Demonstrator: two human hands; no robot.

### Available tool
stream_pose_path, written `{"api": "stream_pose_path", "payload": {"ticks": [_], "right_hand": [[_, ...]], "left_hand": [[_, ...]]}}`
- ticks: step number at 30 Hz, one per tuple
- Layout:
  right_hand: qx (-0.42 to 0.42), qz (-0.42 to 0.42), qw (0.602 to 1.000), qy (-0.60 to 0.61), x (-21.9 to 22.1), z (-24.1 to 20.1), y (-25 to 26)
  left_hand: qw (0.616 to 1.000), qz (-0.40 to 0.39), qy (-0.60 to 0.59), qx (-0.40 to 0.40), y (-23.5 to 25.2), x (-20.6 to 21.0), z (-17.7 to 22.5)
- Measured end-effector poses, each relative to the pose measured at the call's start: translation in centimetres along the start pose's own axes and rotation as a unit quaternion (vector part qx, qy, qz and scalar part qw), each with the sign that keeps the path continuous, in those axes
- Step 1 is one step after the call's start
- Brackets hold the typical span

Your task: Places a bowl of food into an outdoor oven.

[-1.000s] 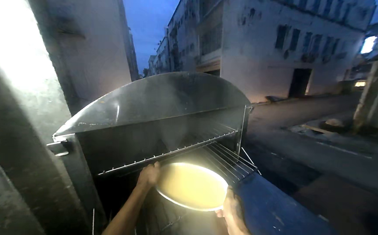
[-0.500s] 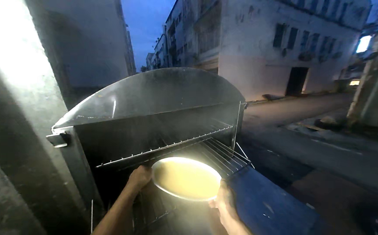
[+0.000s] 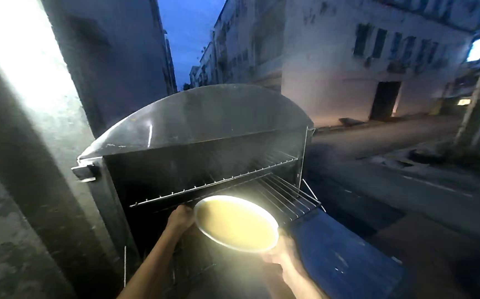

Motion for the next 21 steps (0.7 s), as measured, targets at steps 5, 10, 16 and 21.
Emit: {"api": "stream_pose_path", "payload": {"ticks": [5, 10, 16, 21], "right_hand": [[-0.006, 0.002, 1.0, -0.015, -0.2, -0.2, -0.3], [-0.048, -0.024, 0.998, -0.02, -0.2, -0.5, -0.6], [-0.059, -0.065, 0.996, -0.007, 0.0, -0.8, -1.1], [-0.059, -0.076, 0.995, -0.01, 0.4, -0.9, -1.2]], "left_hand": [[1.0, 0.01, 0.0, 0.004, 0.8, -0.1, 0.1], [0.999, 0.014, 0.021, 0.02, 1.5, -0.1, 0.4], [0.997, 0.027, 0.038, 0.055, 2.7, -0.1, 0.6], [0.997, 0.055, 0.048, 0.04, 3.3, 0.1, 0.7]]}}
Point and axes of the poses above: each hand's wrist, its own y-axis towards the middle knuckle, its own x-axis out of the palm, z = x × y, the point moved 4 cm from there along y, towards the middle knuckle, and after that the axes turned 7 degrees about -y, right-handed, at the moved point
